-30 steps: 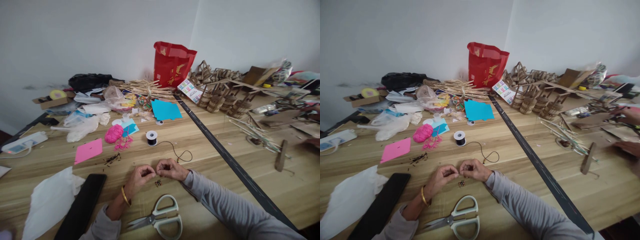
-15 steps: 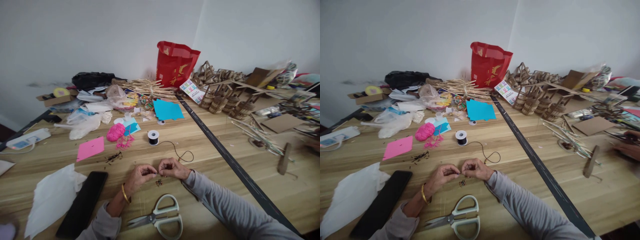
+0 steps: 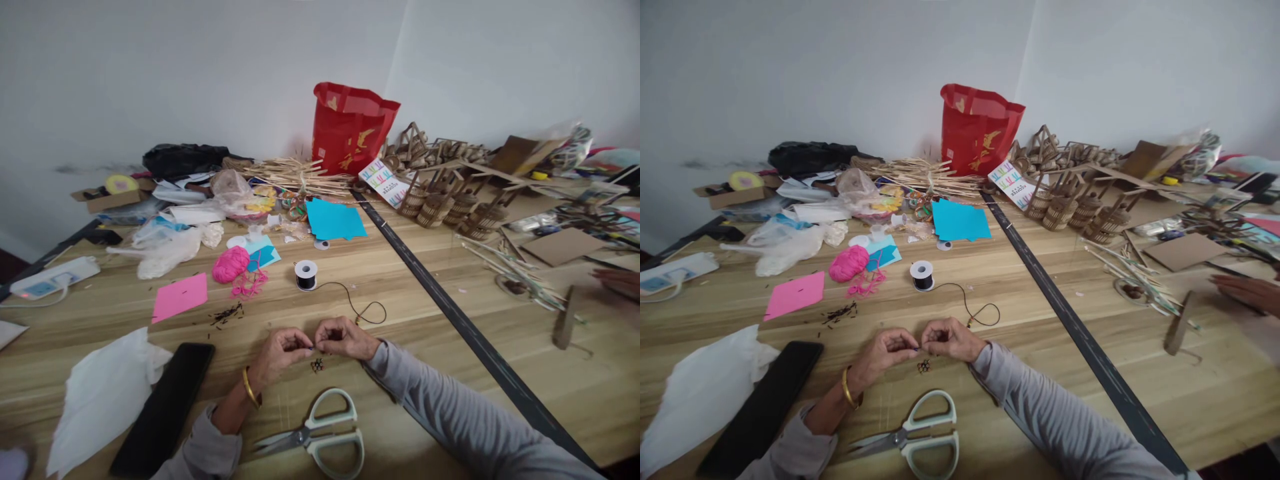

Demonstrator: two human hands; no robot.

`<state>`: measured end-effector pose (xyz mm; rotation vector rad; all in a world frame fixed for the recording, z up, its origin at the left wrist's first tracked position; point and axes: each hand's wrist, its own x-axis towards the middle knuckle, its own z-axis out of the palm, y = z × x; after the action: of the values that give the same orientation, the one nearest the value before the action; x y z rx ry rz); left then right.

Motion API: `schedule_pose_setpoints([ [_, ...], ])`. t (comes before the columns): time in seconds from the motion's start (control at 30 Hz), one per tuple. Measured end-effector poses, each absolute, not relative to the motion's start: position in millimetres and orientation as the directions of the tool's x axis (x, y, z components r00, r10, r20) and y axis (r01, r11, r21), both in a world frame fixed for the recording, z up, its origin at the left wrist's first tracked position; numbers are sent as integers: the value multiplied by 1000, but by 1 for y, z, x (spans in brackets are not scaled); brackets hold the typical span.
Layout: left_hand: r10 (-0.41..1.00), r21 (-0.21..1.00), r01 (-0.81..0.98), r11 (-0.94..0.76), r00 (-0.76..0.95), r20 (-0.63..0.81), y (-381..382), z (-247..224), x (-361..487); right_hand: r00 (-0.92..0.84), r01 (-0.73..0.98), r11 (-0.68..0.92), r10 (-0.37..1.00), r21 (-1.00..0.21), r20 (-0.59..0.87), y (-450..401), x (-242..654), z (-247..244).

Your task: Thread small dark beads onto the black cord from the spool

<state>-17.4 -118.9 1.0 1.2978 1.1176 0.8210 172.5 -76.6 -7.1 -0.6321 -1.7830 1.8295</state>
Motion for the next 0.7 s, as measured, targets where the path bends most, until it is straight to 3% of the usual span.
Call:
schedule_pose_setpoints([
  [0.7,937,982,119,146,303,-176,-120,4,-17,-764,-38,-21,645,-999,16,-77,173,-5],
])
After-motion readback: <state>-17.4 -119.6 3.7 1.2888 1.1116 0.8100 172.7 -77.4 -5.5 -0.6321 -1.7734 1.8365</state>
